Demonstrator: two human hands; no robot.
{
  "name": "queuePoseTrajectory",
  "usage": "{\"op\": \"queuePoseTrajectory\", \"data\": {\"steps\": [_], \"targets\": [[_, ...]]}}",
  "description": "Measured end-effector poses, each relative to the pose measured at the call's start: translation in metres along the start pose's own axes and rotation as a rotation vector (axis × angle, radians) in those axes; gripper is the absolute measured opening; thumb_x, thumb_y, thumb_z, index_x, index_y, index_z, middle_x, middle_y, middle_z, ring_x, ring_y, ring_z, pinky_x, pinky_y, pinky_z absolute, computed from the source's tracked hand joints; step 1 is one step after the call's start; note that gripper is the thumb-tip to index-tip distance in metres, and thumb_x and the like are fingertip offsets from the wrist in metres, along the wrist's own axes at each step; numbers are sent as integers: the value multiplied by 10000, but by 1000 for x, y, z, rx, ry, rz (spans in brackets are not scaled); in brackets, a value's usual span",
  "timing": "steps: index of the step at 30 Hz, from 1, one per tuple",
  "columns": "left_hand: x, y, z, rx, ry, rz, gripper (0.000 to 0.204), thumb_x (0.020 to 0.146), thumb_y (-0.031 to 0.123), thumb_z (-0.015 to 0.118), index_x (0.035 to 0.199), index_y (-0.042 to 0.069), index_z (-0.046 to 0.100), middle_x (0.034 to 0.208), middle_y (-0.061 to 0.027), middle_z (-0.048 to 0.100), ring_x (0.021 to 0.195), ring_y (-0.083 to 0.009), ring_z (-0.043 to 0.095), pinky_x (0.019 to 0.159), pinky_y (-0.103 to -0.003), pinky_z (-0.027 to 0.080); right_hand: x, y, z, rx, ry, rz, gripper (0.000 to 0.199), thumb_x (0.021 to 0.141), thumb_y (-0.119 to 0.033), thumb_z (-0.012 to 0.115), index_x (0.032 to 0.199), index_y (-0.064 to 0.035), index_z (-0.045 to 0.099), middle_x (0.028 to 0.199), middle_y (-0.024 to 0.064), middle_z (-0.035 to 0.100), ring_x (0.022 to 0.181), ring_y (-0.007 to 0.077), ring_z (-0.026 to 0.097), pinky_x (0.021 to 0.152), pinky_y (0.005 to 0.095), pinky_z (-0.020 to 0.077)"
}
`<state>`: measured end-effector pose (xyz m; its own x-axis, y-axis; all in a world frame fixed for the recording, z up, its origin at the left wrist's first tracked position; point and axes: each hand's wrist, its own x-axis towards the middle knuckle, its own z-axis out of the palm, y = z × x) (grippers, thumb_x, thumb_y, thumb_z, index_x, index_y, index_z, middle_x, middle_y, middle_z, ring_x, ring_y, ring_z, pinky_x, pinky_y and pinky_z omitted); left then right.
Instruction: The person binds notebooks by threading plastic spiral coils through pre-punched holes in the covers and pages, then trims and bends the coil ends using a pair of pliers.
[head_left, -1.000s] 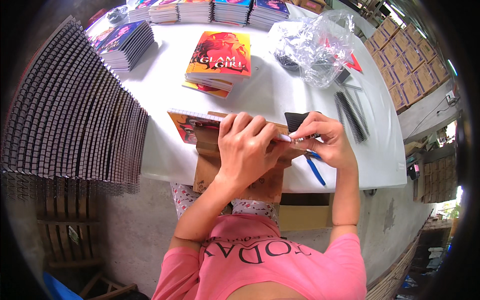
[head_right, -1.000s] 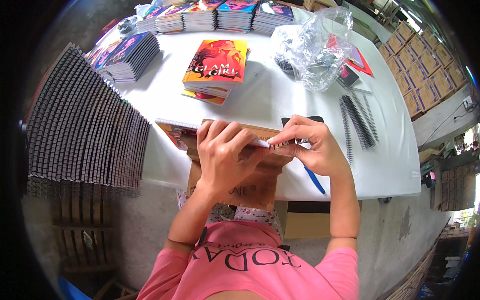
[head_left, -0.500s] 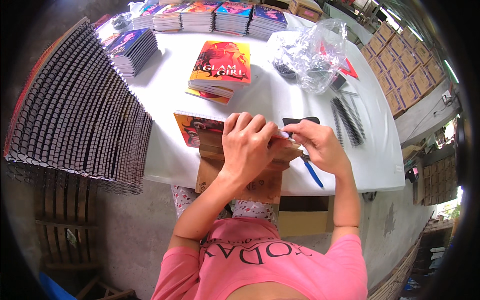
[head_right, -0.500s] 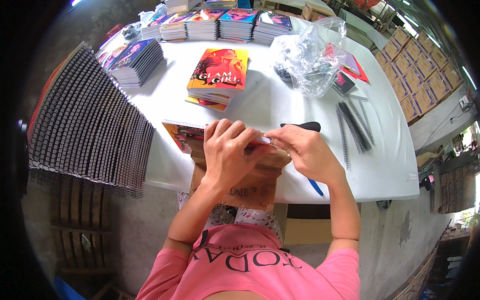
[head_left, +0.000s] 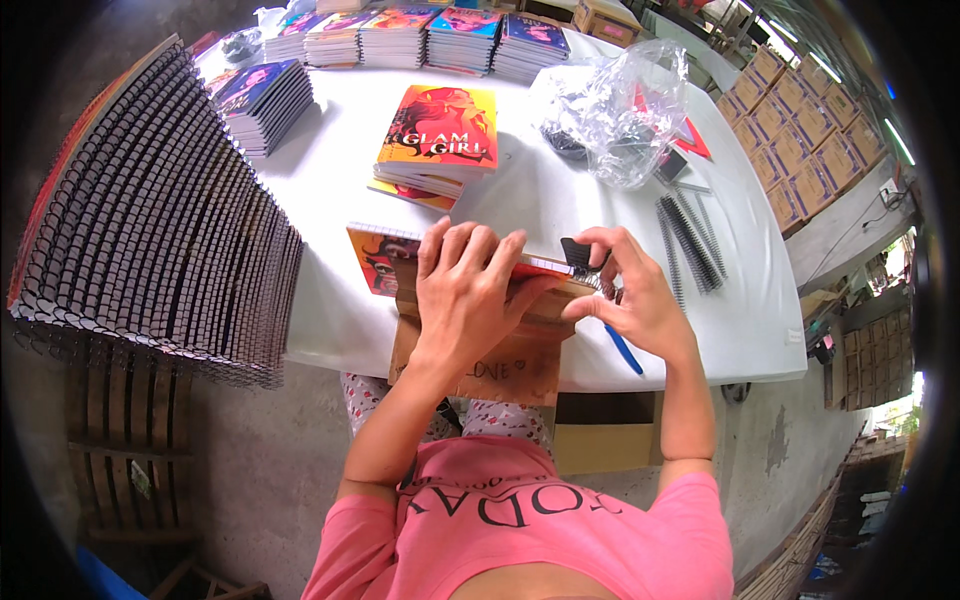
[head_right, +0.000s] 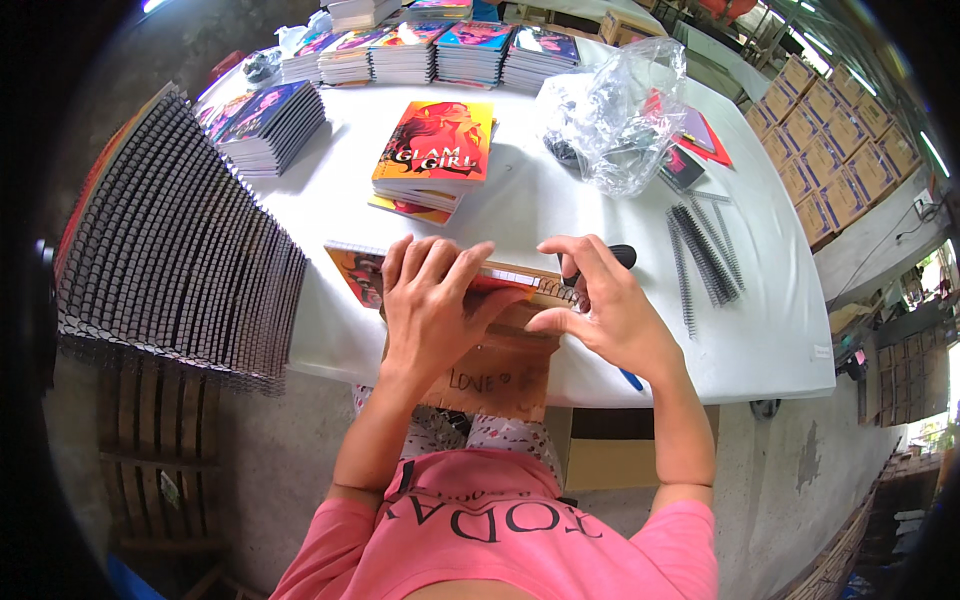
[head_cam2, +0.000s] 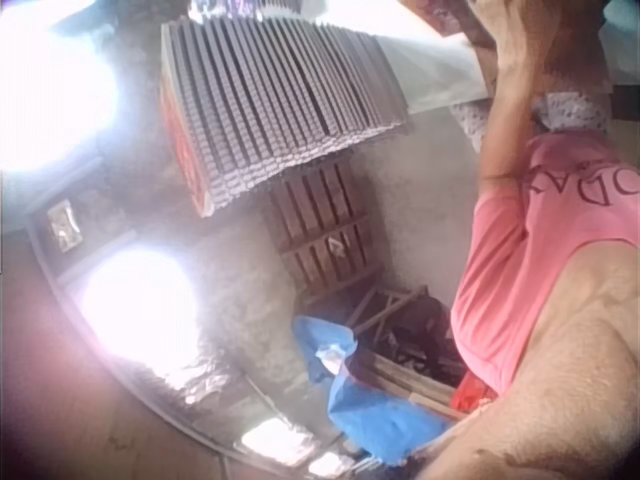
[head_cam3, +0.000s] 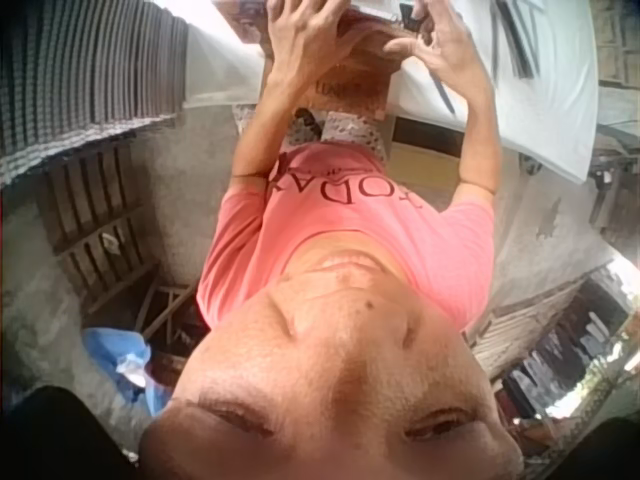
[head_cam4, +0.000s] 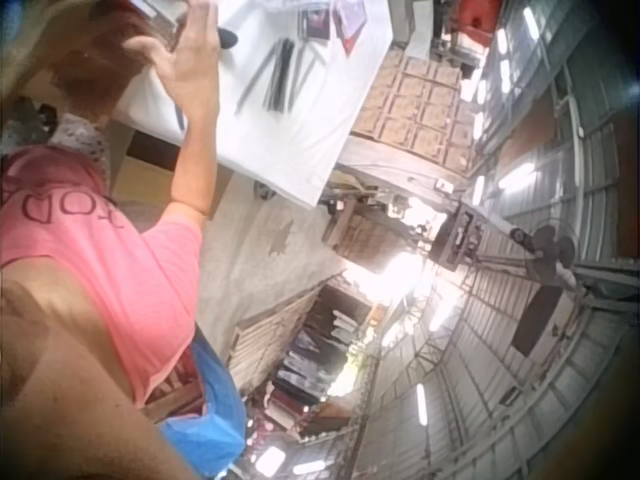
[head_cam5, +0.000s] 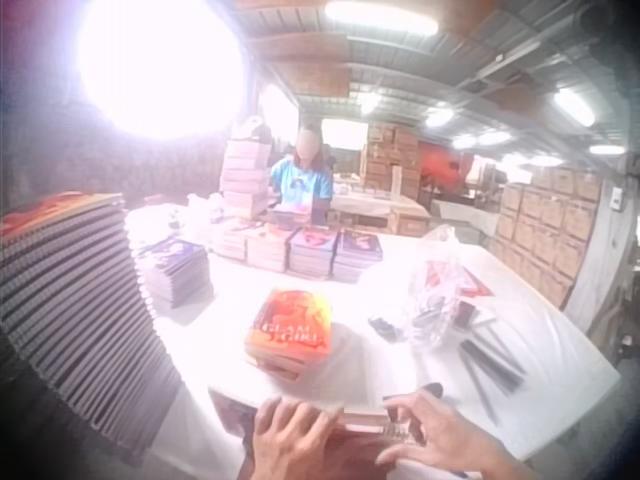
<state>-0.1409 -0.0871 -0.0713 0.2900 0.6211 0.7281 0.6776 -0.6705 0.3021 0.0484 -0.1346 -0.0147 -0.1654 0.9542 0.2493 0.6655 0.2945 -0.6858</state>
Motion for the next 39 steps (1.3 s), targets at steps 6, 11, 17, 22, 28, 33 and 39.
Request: {"op": "queuePoseTrajectory", "data": {"steps": [6, 11, 17, 22, 28, 33, 39], "targets": [[-1, -4, -2, -75, 12, 55, 309, 669, 392, 746, 789, 138, 619, 785, -29, 497, 803, -238, 477, 812, -394, 332, -8, 10, -1, -116, -62, -42, 201, 826, -87, 652, 1019, -49, 608, 825, 95, 572, 694, 205, 562, 614, 311, 445], [-7, -3, -3, -112, 32, 55, 272, 658, 372, 747, 729, 148, 610, 769, -22, 487, 801, -235, 474, 832, -387, 320, -9, -10, 0, 25, -91, 24, 180, 802, -88, 676, 967, -33, 626, 814, 86, 575, 693, 226, 557, 620, 316, 444], [-10, 0, -5, -90, 49, 70, 254, 665, 354, 738, 693, 153, 584, 763, -22, 477, 816, -240, 481, 858, -401, 315, -14, 3, 26, -2, 144, -176, 169, 773, -59, 685, 924, -31, 614, 822, 85, 572, 723, 235, 555, 623, 330, 451], [-10, 1, -3, -81, 66, 69, 258, 671, 362, 735, 710, 151, 592, 782, -22, 492, 827, -229, 495, 907, -412, 317, -16, -1, 36, -162, 227, -183, 111, 824, -155, 649, 873, -62, 612, 789, 46, 572, 687, 217, 551, 632, 340, 393], [-8, 5, -9, -124, -18, 16, 262, 683, 344, 733, 801, 137, 623, 810, -32, 516, 901, -234, 526, 990, -452, 291, -14, -11, 22, -588, 74, -224, 210, 814, -257, 656, 927, -86, 611, 792, 36, 592, 693, 234, 574, 649, 353, 386], [-9, 4, -12, -247, 36, 79, 280, 701, 337, 734, 868, 132, 640, 856, -39, 557, 1042, -230, 539, 1077, -488, 183, -23, -12, 22, -319, 96, -67, 203, 790, -182, 669, 953, -74, 617, 811, 58, 608, 701, 263, 586, 665, 377, 432], [-9, 15, -9, -277, 30, -28, 190, 735, 301, 720, 798, 134, 655, 865, -50, 584, 1053, -229, 551, 1098, -489, 111, -25, -10, 24, -419, 130, -156, 180, 796, -160, 657, 941, -61, 619, 807, 53, 607, 679, 246, 571, 654, 356, 413]]}}
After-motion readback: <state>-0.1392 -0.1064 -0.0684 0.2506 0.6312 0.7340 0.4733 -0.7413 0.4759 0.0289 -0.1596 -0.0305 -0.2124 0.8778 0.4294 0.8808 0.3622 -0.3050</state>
